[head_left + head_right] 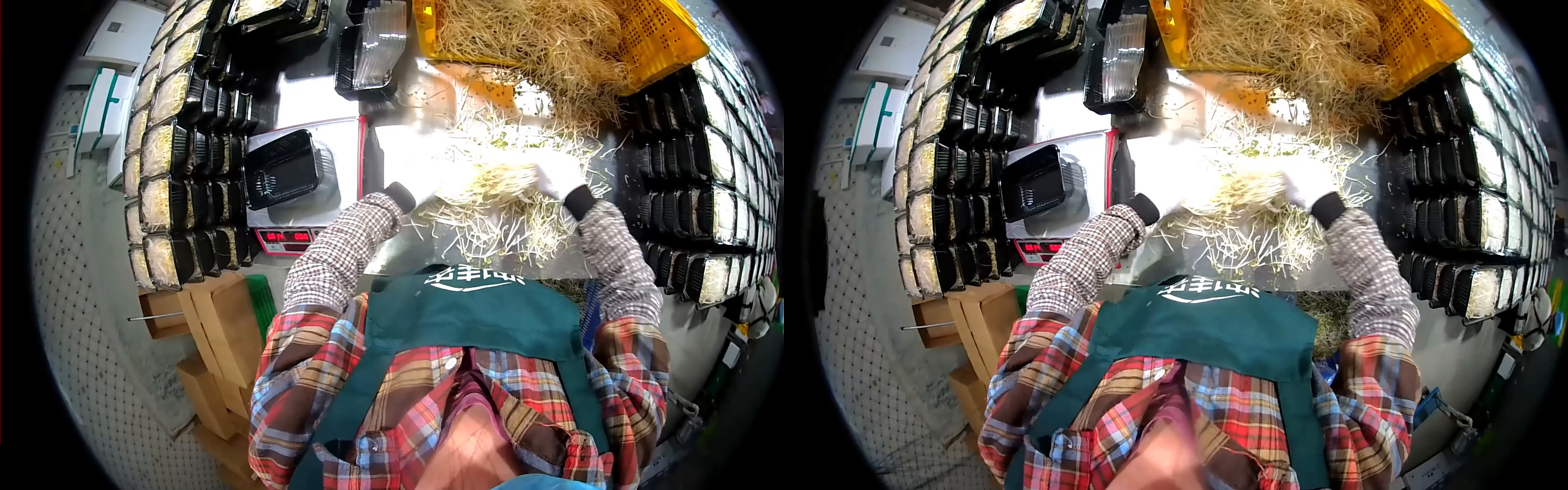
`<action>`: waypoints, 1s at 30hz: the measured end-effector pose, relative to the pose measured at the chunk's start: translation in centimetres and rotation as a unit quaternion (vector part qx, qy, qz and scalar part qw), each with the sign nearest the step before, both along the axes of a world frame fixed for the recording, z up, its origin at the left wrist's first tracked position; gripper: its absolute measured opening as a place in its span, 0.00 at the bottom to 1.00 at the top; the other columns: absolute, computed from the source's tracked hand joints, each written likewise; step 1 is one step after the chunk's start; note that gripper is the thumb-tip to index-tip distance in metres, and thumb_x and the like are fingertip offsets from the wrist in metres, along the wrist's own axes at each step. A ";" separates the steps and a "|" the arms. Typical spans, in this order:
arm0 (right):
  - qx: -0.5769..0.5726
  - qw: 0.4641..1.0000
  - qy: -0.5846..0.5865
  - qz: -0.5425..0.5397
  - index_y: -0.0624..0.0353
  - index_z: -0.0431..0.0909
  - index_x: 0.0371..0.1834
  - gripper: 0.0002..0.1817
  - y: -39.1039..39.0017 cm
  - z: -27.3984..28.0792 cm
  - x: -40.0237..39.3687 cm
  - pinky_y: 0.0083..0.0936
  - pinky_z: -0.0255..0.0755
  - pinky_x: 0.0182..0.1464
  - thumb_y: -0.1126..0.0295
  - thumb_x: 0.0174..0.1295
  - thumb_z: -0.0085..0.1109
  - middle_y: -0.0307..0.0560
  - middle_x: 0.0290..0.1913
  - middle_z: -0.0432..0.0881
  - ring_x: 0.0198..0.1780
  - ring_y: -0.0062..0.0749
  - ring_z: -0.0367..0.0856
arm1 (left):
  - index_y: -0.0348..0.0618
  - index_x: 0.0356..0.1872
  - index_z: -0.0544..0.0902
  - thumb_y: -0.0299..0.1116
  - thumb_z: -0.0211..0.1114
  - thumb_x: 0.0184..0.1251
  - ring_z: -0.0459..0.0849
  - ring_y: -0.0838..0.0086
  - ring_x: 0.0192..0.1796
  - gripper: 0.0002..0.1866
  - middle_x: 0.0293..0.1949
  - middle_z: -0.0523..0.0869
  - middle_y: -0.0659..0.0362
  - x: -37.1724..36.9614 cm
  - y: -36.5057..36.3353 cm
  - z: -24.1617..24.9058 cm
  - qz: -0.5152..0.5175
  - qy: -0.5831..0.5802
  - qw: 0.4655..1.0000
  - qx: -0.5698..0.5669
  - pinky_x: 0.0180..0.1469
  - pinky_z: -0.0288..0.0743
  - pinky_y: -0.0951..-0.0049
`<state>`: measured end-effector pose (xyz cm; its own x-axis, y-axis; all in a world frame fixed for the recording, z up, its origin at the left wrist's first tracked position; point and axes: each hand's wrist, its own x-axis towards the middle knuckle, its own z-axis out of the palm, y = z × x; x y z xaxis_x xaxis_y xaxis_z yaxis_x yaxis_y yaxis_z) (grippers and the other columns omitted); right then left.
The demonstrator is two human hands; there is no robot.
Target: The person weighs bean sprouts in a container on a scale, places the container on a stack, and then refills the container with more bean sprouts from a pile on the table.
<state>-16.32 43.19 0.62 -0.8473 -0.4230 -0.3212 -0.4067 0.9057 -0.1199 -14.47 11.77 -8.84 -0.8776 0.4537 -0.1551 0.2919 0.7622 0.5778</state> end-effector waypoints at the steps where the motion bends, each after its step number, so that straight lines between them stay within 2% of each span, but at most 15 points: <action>1: 0.003 1.000 -0.005 -0.026 0.53 0.84 0.51 0.15 2.5 -1.1 -0.7 0.38 0.81 0.44 0.67 0.60 0.60 0.55 0.43 0.87 0.44 0.47 0.87 | 0.40 0.61 0.79 0.43 0.52 0.76 0.80 0.56 0.58 0.21 0.56 0.83 0.46 -0.1 -0.2 -0.2 0.004 0.009 1.000 -0.005 0.65 0.69 0.57; 2: 0.034 0.995 -0.039 -0.080 0.53 0.82 0.54 0.18 3.2 0.5 -1.1 0.36 0.80 0.48 0.62 0.60 0.61 0.53 0.48 0.86 0.47 0.47 0.86 | 0.41 0.61 0.79 0.44 0.52 0.76 0.80 0.56 0.59 0.22 0.56 0.82 0.46 -0.2 -0.3 -0.6 0.008 0.017 1.000 -0.010 0.66 0.68 0.57; 4: -0.099 0.990 -0.038 -0.095 0.54 0.80 0.57 0.20 3.2 3.1 -1.5 0.35 0.79 0.53 0.61 0.62 0.60 0.51 0.53 0.85 0.51 0.46 0.84 | 0.41 0.64 0.76 0.44 0.51 0.77 0.77 0.57 0.62 0.23 0.60 0.80 0.46 -0.5 0.0 -3.9 0.109 -0.111 0.947 0.281 0.69 0.66 0.58; 7: -0.211 0.938 0.229 0.154 0.55 0.78 0.59 0.24 0.1 1.4 -2.7 0.35 0.78 0.55 0.53 0.64 0.60 0.50 0.53 0.85 0.51 0.46 0.84 | 0.41 0.64 0.75 0.41 0.55 0.74 0.78 0.59 0.60 0.22 0.60 0.79 0.49 -1.0 -0.2 -2.3 0.078 0.028 0.993 0.086 0.63 0.71 0.60; 12: -0.156 0.986 -0.013 -0.061 0.55 0.73 0.66 0.27 -9.9 -4.2 -2.8 0.37 0.78 0.55 0.54 0.67 0.57 0.54 0.55 0.82 0.54 0.47 0.81 | 0.42 0.60 0.78 0.38 0.66 0.67 0.83 0.64 0.48 0.22 0.50 0.83 0.53 5.3 -3.3 5.7 0.097 0.181 0.978 -0.037 0.48 0.80 0.65; 14: -0.308 0.949 -0.062 0.027 0.52 0.76 0.64 0.43 -10.4 -11.6 -5.3 0.40 0.75 0.60 0.50 0.41 0.78 0.56 0.55 0.83 0.55 0.52 0.81 | 0.40 0.62 0.76 0.39 0.69 0.65 0.84 0.65 0.44 0.26 0.47 0.85 0.54 9.4 -4.7 3.4 0.161 0.017 0.986 -0.047 0.47 0.81 0.67; 15: -0.265 0.958 -0.053 0.099 0.53 0.76 0.65 0.45 -10.8 -7.5 -5.4 0.41 0.75 0.62 0.47 0.40 0.79 0.58 0.55 0.82 0.55 0.53 0.80 | 0.40 0.63 0.76 0.40 0.69 0.66 0.85 0.66 0.44 0.27 0.48 0.85 0.55 11.5 -5.1 2.1 0.189 -0.071 0.979 0.036 0.47 0.82 0.67; 16: -0.217 0.960 -0.044 0.171 0.54 0.76 0.65 0.48 -11.3 -4.9 -5.4 0.42 0.74 0.63 0.44 0.38 0.80 0.60 0.55 0.82 0.56 0.55 0.80 | 0.40 0.63 0.75 0.41 0.69 0.67 0.86 0.67 0.44 0.27 0.48 0.86 0.56 13.0 -5.2 1.4 0.214 -0.158 0.956 0.122 0.47 0.82 0.67; 17: -0.198 0.961 -0.120 0.149 0.60 0.73 0.66 0.56 -11.4 -5.9 -7.0 0.43 0.71 0.66 0.36 0.35 0.79 0.66 0.58 0.79 0.60 0.58 0.78 | 0.40 0.66 0.73 0.41 0.68 0.70 0.85 0.69 0.49 0.28 0.55 0.84 0.55 13.2 -5.1 1.7 0.282 -0.418 0.823 0.263 0.49 0.83 0.66; 18: -0.179 0.970 -0.100 0.134 0.62 0.71 0.67 0.57 -12.1 -6.3 -7.6 0.43 0.70 0.67 0.36 0.35 0.79 0.67 0.59 0.78 0.61 0.59 0.77 | 0.43 0.69 0.69 0.42 0.62 0.75 0.84 0.65 0.56 0.27 0.61 0.81 0.53 14.7 -3.9 -0.7 0.375 -0.444 0.726 0.369 0.53 0.82 0.62; 21: -0.082 0.983 -0.132 0.096 0.69 0.60 0.73 0.68 -14.0 -6.5 -8.2 0.43 0.62 0.73 0.30 0.35 0.76 0.68 0.71 0.66 0.72 0.60 0.66 | 0.45 0.70 0.67 0.48 0.53 0.79 0.80 0.58 0.63 0.26 0.63 0.78 0.49 13.2 -1.3 -0.2 0.398 -0.437 0.629 0.504 0.60 0.77 0.60; 24: -0.109 0.987 -0.070 0.092 0.65 0.62 0.72 0.65 -15.6 -3.7 -3.1 0.43 0.65 0.71 0.35 0.34 0.80 0.68 0.66 0.72 0.68 0.57 0.71 | 0.48 0.58 0.75 0.49 0.51 0.79 0.81 0.62 0.54 0.19 0.51 0.82 0.54 10.0 0.6 -4.8 0.429 -0.452 0.528 0.577 0.53 0.76 0.61; 26: -0.086 0.991 -0.030 0.098 0.61 0.59 0.75 0.67 -17.1 -1.1 1.0 0.51 0.58 0.74 0.44 0.29 0.85 0.64 0.72 0.66 0.73 0.60 0.64 | 0.51 0.53 0.77 0.51 0.52 0.78 0.80 0.67 0.48 0.17 0.46 0.81 0.58 9.5 1.1 -9.3 0.430 -0.446 0.536 0.573 0.48 0.75 0.63; 28: -0.121 0.971 0.174 0.112 0.60 0.57 0.76 0.69 -16.4 -8.0 3.6 0.50 0.56 0.75 0.47 0.27 0.86 0.64 0.72 0.66 0.73 0.61 0.62 | 0.52 0.54 0.77 0.52 0.52 0.78 0.79 0.69 0.49 0.18 0.47 0.81 0.59 10.1 0.8 -15.0 0.405 -0.456 0.560 0.561 0.49 0.75 0.63; 30: -0.091 0.989 0.092 0.068 0.60 0.59 0.76 0.65 -16.7 -6.0 3.3 0.49 0.55 0.75 0.50 0.30 0.84 0.63 0.72 0.65 0.74 0.59 0.62 | 0.51 0.56 0.76 0.50 0.53 0.78 0.80 0.72 0.48 0.18 0.51 0.81 0.62 10.6 0.5 -6.7 0.434 -0.443 0.644 0.447 0.48 0.75 0.65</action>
<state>-13.03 26.53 -5.34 -0.8155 -0.5738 -0.0754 -0.5535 0.8114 -0.1880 -3.86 12.28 -15.52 -0.6075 0.1077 -0.7870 -0.7668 -0.3377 0.5458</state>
